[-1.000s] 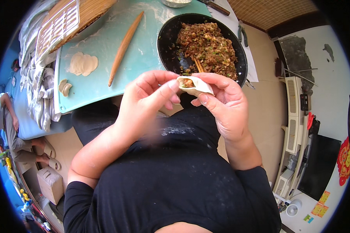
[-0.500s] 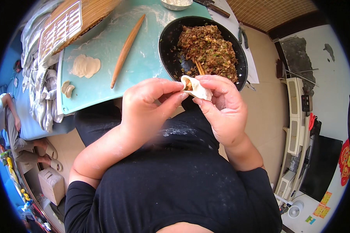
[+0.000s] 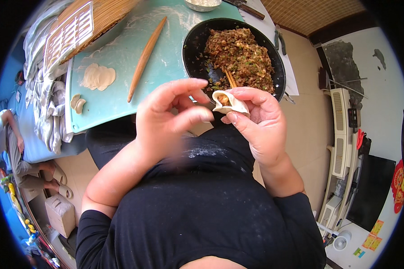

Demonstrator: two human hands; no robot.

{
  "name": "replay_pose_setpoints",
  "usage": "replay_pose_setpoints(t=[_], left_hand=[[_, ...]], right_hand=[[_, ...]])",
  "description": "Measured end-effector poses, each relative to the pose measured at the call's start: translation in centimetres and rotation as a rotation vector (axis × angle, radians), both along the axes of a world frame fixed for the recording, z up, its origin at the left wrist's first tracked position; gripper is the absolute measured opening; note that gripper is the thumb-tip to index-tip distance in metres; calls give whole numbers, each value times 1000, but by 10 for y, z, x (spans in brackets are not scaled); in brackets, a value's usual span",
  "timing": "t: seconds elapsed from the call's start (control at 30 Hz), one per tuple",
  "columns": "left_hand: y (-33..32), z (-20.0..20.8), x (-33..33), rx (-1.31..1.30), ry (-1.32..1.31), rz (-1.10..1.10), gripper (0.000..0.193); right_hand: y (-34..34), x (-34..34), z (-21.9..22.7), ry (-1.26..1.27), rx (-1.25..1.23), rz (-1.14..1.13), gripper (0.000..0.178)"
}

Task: The person uses chopsticks to place a meat and vegetable filling onto circular dough wrappers held in their left hand. They then fold and pleat the edges of the dough to seal the dumplings, repeating this process for multiple units.

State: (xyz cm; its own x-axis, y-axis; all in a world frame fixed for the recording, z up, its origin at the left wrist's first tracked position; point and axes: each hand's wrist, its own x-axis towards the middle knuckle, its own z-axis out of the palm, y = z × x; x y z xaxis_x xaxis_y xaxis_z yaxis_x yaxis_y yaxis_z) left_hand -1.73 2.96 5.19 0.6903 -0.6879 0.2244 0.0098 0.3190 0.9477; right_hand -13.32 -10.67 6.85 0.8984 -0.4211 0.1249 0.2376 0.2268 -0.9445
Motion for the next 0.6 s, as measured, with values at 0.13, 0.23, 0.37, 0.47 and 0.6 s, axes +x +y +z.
replay_pose_setpoints(t=[0.13, 0.23, 0.37, 0.47, 0.6], left_hand=[[-5, -5, 14, 7, -125, -99, 22], [-6, -12, 17, -2, -182, -124, 16], [-5, -10, 13, 55, -185, -82, 13], [-5, -5, 6, 44, -221, -34, 18], [-7, 0, -1, 40, -519, 103, 23]], right_hand=[[0, -1, 1, 28, 38, 31, 32], [0, -2, 1, 70, 34, 42, 32], [2, -1, -4, 79, 17, 18, 31], [4, 1, -3, 48, -73, -48, 29], [5, 2, -5, 21, -171, -88, 28]])
